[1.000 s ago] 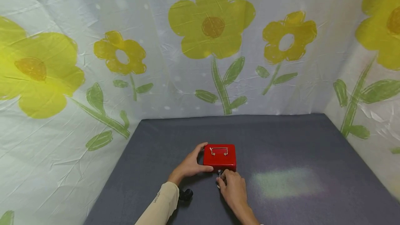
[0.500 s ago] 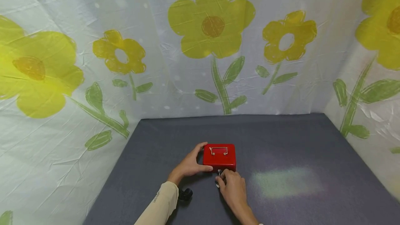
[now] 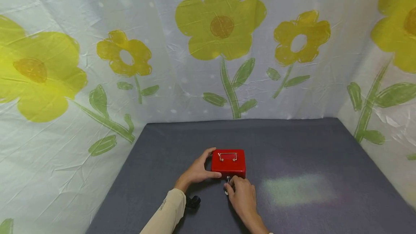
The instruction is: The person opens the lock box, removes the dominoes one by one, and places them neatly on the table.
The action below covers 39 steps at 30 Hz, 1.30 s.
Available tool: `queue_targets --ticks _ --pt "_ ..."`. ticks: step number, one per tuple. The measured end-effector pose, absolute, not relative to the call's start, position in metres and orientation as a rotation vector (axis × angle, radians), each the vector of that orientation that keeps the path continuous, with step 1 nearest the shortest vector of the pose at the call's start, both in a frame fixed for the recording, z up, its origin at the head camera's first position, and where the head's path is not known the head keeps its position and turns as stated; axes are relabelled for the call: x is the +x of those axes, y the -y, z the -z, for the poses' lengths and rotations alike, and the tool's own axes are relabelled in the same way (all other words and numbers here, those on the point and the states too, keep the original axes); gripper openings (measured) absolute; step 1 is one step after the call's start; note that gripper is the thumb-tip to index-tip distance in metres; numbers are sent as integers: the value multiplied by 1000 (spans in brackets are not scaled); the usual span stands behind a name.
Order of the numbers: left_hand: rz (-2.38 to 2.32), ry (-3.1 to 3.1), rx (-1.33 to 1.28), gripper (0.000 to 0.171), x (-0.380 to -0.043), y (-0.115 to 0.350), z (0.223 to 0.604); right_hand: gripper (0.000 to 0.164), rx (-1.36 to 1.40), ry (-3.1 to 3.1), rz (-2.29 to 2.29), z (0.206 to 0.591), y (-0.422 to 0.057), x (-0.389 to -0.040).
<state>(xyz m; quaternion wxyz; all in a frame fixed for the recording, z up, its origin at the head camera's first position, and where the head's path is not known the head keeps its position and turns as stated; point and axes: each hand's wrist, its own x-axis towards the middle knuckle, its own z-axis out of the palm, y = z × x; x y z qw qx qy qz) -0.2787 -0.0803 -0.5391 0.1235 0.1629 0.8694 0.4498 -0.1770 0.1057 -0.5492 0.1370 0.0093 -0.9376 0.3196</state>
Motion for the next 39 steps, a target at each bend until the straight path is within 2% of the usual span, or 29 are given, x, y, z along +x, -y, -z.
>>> queue_targets --ticks 39 --pt "-1327 -2548 491 98 -277 80 541 16 -20 2662 -1015 555 -107 -177"
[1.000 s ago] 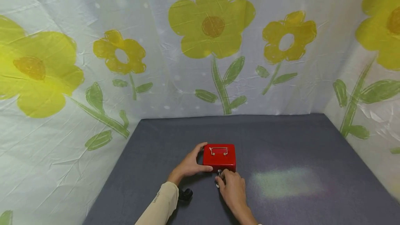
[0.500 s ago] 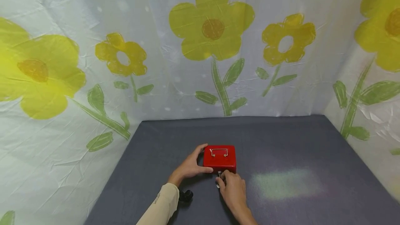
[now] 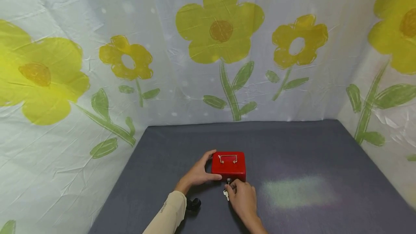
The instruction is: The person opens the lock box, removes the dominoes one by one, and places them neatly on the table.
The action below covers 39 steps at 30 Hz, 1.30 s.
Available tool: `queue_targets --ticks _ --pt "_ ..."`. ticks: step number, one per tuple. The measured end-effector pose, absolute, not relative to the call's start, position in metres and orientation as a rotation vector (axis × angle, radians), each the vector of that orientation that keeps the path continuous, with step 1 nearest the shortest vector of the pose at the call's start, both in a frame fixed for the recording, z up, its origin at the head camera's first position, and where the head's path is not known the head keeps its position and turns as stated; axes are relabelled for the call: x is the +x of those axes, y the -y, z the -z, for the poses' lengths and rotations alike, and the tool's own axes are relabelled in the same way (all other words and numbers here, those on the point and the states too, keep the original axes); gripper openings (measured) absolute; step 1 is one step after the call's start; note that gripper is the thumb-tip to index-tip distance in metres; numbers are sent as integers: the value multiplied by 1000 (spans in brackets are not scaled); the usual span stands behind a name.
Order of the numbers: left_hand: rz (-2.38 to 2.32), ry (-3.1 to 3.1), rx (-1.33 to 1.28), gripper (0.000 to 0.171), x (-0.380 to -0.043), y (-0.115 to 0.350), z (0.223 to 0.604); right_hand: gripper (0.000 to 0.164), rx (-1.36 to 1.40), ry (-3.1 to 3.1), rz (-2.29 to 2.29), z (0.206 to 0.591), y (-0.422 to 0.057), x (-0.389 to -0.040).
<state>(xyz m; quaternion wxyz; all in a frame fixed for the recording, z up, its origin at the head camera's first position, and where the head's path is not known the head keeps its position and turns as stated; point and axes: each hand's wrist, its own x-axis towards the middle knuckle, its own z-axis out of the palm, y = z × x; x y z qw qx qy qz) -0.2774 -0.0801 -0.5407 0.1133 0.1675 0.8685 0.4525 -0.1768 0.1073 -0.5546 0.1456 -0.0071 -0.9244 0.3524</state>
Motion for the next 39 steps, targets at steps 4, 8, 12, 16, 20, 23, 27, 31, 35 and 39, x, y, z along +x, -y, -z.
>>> queue_targets --ticks 4,8,12,16,20,23,27,31,35,39 --pt "-1323 -2545 491 98 -277 80 540 15 -42 2660 -1062 554 -107 -177" --pt "-1330 -2540 484 98 -278 80 541 14 -48 2671 -1089 553 -108 -177" --pt "-1337 -2533 477 99 -278 80 540 13 -55 2683 -1112 552 -107 -176" --pt "-1338 -2529 481 99 -277 80 538 13 -65 2691 -1134 551 -107 -177" --pt "-1329 -2540 491 99 -277 80 539 14 -67 2700 -1131 551 -106 -178" --pt "-1325 -2542 485 99 -278 80 540 14 -60 2711 -1106 551 -106 -177" --pt "-1339 -2535 485 99 -279 80 540 15 -44 2704 -1048 550 -105 -177" --pt "-1348 -2528 481 98 -279 80 538 16 -26 2684 -988 550 -104 -178" --pt "-1332 -2537 491 99 -279 81 538 16 -10 2671 -946 551 -104 -178" --pt "-1328 -2543 503 99 -279 81 539 17 -9 2669 -932 552 -104 -178"
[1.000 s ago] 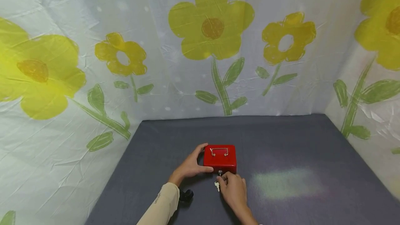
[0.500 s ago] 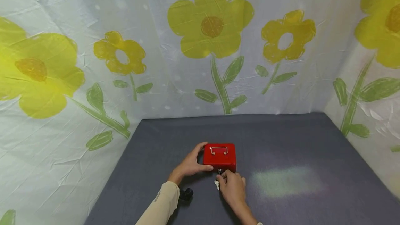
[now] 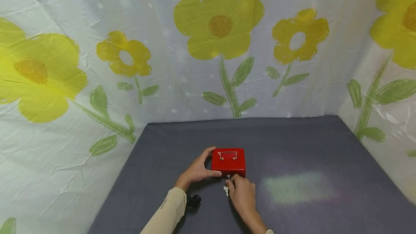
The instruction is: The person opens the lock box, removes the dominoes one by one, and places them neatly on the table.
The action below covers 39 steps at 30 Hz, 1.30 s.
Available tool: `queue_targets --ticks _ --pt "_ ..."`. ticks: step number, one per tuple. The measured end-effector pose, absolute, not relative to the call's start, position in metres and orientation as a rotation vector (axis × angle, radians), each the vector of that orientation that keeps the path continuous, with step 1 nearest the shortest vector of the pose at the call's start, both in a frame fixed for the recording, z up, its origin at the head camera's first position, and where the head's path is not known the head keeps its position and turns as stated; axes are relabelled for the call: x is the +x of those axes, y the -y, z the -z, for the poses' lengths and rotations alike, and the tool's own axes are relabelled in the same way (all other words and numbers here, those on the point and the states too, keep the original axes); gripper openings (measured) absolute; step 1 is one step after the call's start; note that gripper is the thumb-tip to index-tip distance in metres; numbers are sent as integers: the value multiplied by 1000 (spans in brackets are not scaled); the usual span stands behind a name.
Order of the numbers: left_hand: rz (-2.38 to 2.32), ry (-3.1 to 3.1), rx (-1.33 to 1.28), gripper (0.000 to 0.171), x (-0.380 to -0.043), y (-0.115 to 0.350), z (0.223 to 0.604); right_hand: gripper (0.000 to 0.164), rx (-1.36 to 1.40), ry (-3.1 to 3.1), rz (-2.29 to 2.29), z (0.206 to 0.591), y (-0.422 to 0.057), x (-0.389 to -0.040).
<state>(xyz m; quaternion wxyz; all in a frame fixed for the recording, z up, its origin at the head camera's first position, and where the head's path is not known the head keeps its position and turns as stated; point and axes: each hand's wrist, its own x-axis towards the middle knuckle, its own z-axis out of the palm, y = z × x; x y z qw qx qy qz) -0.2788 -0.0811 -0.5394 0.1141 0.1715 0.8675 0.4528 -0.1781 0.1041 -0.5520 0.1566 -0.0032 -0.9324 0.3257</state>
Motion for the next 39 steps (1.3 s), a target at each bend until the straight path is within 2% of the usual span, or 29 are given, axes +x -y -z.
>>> queue_targets --ticks 22,39 --pt "-1346 -2532 504 99 -279 80 540 8 -59 2646 -1133 552 -106 -179" --pt "-1298 -2551 491 100 -277 80 539 16 -150 2695 -1166 541 -110 -180"
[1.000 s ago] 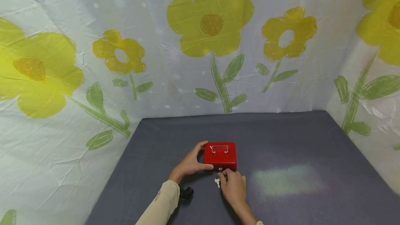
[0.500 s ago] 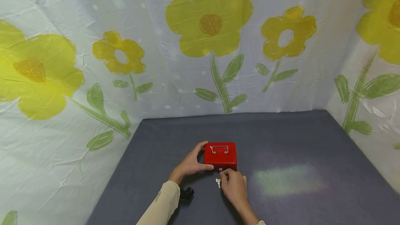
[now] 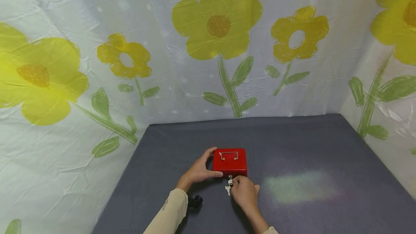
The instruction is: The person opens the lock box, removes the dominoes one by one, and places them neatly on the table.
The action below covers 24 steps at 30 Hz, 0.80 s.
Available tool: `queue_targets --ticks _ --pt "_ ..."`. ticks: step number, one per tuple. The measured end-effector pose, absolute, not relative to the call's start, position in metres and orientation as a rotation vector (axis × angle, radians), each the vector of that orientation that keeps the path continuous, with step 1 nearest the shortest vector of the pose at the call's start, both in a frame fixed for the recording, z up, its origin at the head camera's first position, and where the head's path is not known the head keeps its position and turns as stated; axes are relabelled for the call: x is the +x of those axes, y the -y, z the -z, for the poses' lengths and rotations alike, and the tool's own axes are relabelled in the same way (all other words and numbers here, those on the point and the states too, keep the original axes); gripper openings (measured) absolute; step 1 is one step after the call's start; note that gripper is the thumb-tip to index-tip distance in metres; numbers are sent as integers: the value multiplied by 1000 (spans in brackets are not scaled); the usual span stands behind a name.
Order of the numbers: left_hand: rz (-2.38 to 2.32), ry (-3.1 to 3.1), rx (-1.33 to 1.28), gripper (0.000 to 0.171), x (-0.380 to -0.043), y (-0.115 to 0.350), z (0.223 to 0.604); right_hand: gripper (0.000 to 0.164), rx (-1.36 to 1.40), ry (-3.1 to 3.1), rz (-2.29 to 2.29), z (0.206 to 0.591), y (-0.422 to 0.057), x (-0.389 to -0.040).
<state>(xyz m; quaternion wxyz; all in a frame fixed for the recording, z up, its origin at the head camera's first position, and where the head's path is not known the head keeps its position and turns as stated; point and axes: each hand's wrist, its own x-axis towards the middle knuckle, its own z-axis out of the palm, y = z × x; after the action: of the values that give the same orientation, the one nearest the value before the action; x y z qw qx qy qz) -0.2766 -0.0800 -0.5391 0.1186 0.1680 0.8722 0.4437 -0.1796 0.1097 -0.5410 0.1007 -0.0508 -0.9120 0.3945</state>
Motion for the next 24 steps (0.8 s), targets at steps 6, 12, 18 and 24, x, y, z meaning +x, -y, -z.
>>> queue_targets --ticks 6,12,18,24 --pt "-1327 -2530 485 99 -278 79 541 13 -210 2722 -1188 537 -113 -180" --pt "-1342 -2522 470 100 -277 79 540 12 -198 2709 -1184 540 -115 -180" --pt "-1345 -2519 479 101 -276 79 541 7 -159 2628 -1331 546 -124 -181" --pt "-1360 -2527 487 101 -277 79 541 18 -131 2484 -1551 545 -141 -184"
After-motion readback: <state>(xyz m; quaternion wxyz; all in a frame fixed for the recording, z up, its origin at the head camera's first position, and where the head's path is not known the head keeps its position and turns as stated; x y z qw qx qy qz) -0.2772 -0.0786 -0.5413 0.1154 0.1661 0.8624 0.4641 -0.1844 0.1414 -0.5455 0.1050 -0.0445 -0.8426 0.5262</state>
